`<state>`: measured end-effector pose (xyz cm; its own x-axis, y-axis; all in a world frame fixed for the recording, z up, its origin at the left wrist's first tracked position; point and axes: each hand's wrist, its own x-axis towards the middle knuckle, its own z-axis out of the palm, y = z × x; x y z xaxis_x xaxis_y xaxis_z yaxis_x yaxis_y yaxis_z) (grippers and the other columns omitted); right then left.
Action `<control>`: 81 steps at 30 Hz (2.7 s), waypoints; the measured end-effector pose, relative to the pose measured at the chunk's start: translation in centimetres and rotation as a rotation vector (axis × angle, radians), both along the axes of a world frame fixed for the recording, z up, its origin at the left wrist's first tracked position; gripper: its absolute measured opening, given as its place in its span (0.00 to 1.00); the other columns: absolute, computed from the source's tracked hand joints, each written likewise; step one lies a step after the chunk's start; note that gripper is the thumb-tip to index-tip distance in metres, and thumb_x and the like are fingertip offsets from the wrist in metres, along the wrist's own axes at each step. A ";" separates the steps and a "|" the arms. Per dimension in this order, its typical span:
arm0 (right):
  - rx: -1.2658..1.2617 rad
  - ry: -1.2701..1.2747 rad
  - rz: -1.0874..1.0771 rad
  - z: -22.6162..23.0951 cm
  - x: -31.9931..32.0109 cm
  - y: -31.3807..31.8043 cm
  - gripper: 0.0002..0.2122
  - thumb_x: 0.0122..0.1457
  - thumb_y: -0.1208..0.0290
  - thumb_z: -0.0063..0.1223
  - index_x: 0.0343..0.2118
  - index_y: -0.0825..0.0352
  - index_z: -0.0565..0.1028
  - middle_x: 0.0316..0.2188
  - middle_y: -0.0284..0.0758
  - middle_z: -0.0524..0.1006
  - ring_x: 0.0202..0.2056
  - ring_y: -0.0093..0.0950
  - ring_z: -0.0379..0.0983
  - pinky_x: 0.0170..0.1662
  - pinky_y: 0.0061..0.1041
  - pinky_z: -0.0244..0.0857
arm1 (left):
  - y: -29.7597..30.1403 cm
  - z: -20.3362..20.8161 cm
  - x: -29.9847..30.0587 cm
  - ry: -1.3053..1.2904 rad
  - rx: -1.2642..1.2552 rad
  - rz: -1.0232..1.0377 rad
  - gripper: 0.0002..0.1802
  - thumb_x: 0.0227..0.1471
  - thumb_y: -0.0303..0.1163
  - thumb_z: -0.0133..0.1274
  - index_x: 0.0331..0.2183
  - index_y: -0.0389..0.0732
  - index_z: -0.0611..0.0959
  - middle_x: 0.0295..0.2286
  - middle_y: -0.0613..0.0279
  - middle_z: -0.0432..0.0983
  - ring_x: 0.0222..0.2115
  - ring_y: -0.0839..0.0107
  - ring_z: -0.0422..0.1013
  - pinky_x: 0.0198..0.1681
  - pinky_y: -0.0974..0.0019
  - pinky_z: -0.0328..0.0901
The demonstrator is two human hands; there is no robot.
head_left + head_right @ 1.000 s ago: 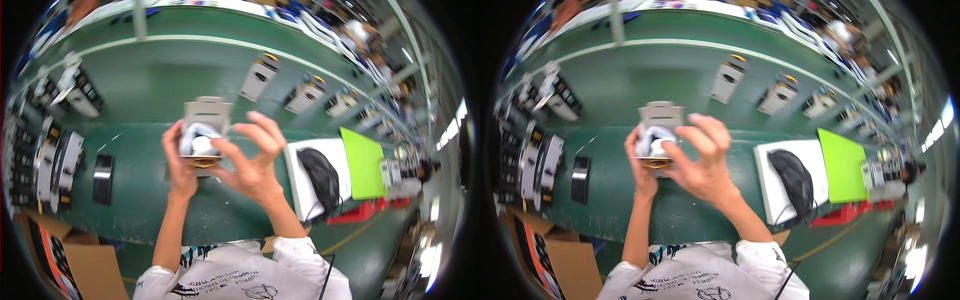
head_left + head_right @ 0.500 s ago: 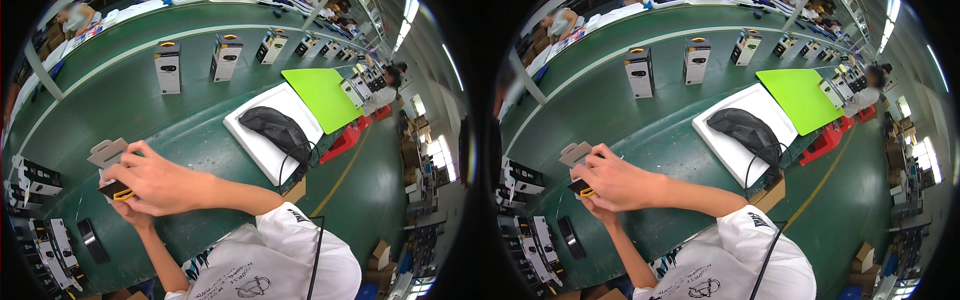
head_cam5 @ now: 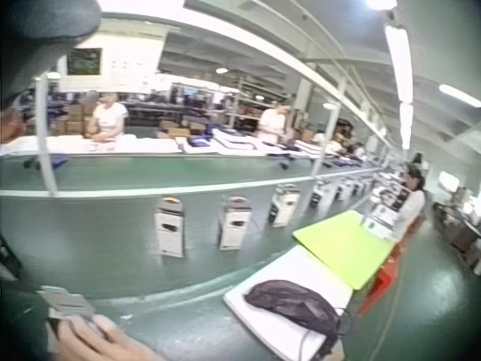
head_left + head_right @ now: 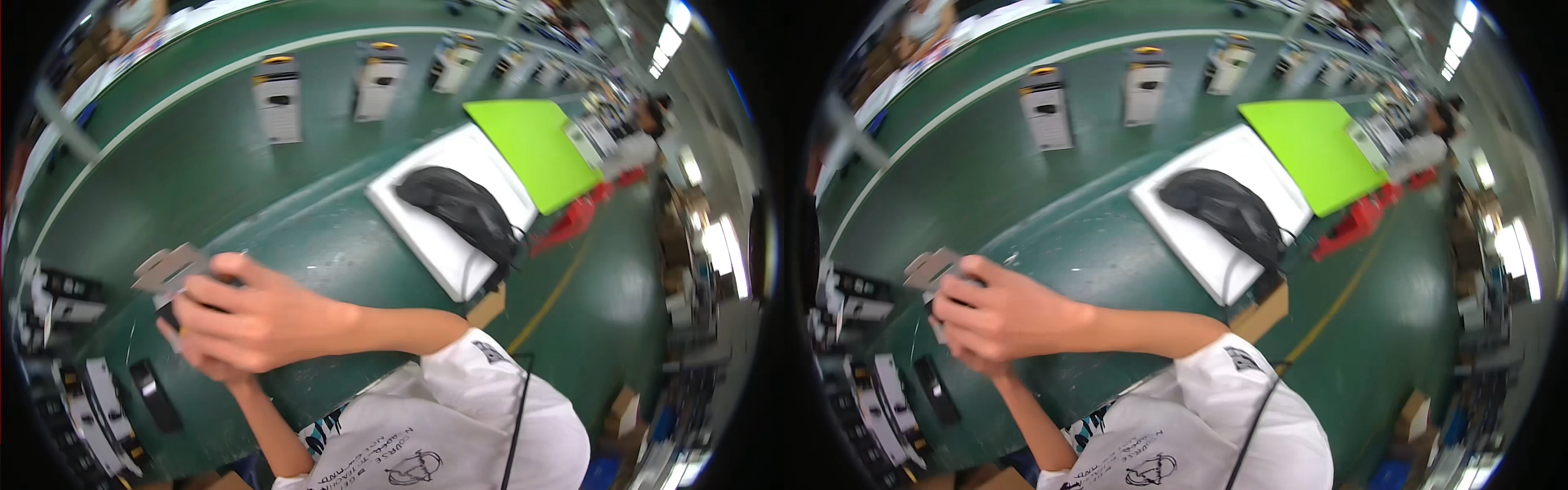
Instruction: Assembling, checking, and packaging electronic components into retail boxes.
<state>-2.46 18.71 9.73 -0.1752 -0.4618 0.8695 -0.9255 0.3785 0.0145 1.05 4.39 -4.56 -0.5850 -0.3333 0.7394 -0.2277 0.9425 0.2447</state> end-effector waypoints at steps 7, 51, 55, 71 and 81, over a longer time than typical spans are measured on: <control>0.314 -0.244 -0.134 1.1 1.4 0.4 0.15 0.52 0.75 0.66 0.45 0.63 0.83 0.42 0.32 0.82 0.49 0.33 0.77 0.58 0.47 0.61 | 0.2 6.0 2.3 0.288 0.985 -0.690 0.31 0.67 0.47 0.51 0.59 0.32 0.72 0.54 0.52 0.68 0.56 0.60 0.66 0.63 0.57 0.60; -0.570 -0.714 0.563 -7.9 -0.9 2.5 0.15 0.64 0.59 0.49 0.42 0.67 0.77 0.46 0.44 0.75 0.59 0.47 0.69 0.67 0.54 0.62 | 4.1 4.6 -2.3 0.842 0.707 -1.154 0.18 0.62 0.30 0.55 0.52 0.41 0.71 0.47 0.40 0.74 0.48 0.48 0.74 0.55 0.41 0.71; -0.594 -0.845 0.490 -8.1 0.8 4.0 0.17 0.66 0.54 0.49 0.36 0.64 0.80 0.47 0.44 0.76 0.64 0.50 0.67 0.66 0.55 0.61 | 3.5 4.5 -0.4 0.677 0.669 -1.116 0.16 0.64 0.42 0.56 0.43 0.41 0.76 0.45 0.44 0.75 0.50 0.46 0.75 0.56 0.36 0.72; -0.507 -0.727 0.471 -7.2 0.1 3.8 0.08 0.63 0.73 0.65 0.44 0.63 0.82 0.52 0.45 0.74 0.63 0.53 0.71 0.63 0.52 0.68 | 1.7 6.1 1.1 0.421 0.610 -1.024 0.08 0.59 0.31 0.64 0.40 0.42 0.84 0.47 0.47 0.76 0.55 0.43 0.76 0.61 0.35 0.72; -0.299 -0.656 0.411 -6.2 -0.4 4.4 0.14 0.58 0.82 0.65 0.45 0.60 0.83 0.54 0.43 0.77 0.63 0.53 0.72 0.64 0.53 0.69 | 0.2 4.7 0.4 0.443 0.448 -1.050 0.10 0.60 0.29 0.62 0.44 0.45 0.82 0.49 0.49 0.75 0.55 0.41 0.75 0.59 0.38 0.73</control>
